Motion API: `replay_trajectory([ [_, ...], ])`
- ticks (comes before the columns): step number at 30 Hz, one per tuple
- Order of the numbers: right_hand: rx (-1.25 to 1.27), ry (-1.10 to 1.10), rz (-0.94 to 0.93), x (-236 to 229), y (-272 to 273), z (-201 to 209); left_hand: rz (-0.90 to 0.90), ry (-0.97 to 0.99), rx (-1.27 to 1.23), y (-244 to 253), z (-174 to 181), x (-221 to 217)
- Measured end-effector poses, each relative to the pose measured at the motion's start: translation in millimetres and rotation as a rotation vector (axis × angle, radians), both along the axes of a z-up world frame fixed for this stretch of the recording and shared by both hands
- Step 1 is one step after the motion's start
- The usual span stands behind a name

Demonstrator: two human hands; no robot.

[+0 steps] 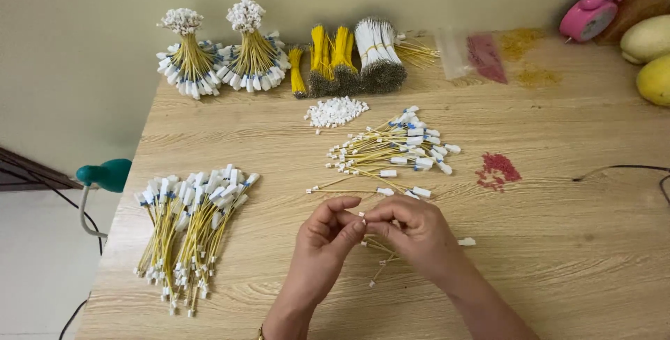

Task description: Manually assembling small yellow wire components with white plastic connectors on a workbench.

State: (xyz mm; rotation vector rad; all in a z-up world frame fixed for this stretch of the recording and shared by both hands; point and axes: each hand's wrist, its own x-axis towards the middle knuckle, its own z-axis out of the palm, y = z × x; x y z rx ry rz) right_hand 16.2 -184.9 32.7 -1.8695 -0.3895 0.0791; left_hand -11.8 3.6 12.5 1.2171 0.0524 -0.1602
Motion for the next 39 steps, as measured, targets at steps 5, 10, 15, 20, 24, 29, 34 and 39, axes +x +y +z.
replay_trajectory([
  [5, 0.047, -0.226, 0.085, -4.4, -1.2, 2.7, -0.015, -0.050, 0.001, 1.6, 0.7, -3.5],
  [10, 0.026, -0.250, 0.144, -9.5, -7.9, 19.8, -0.048, -0.029, -0.043, 6.7, 1.4, -5.3],
  [15, -0.090, 0.015, 0.115, -19.6, -8.1, 20.5, -0.118, -0.029, 0.005, 10.9, -2.0, -14.2],
  [20, -0.205, -0.134, 0.049, -18.9, 4.2, 19.6, -0.101, -0.003, 0.142, 9.2, -2.7, -15.3],
  [24, -0.369, -0.179, 0.053, -14.0, 8.0, 6.2, -0.100, 0.042, 0.312, 13.0, -9.5, -9.5],
  [29, -0.429, -0.268, 0.100, -7.2, 1.6, -22.4, -0.053, -0.043, 0.878, 20.9, 13.2, 6.3],
  [34, -0.514, -0.429, 0.099, -13.1, -15.8, -32.0, 0.139, -0.366, 1.248, 19.9, 7.6, 50.3],
  [39, -0.355, -0.305, -0.219, -2.2, -71.5, -31.2, 0.077, -0.627, 1.440, 9.3, -11.9, 102.9],
])
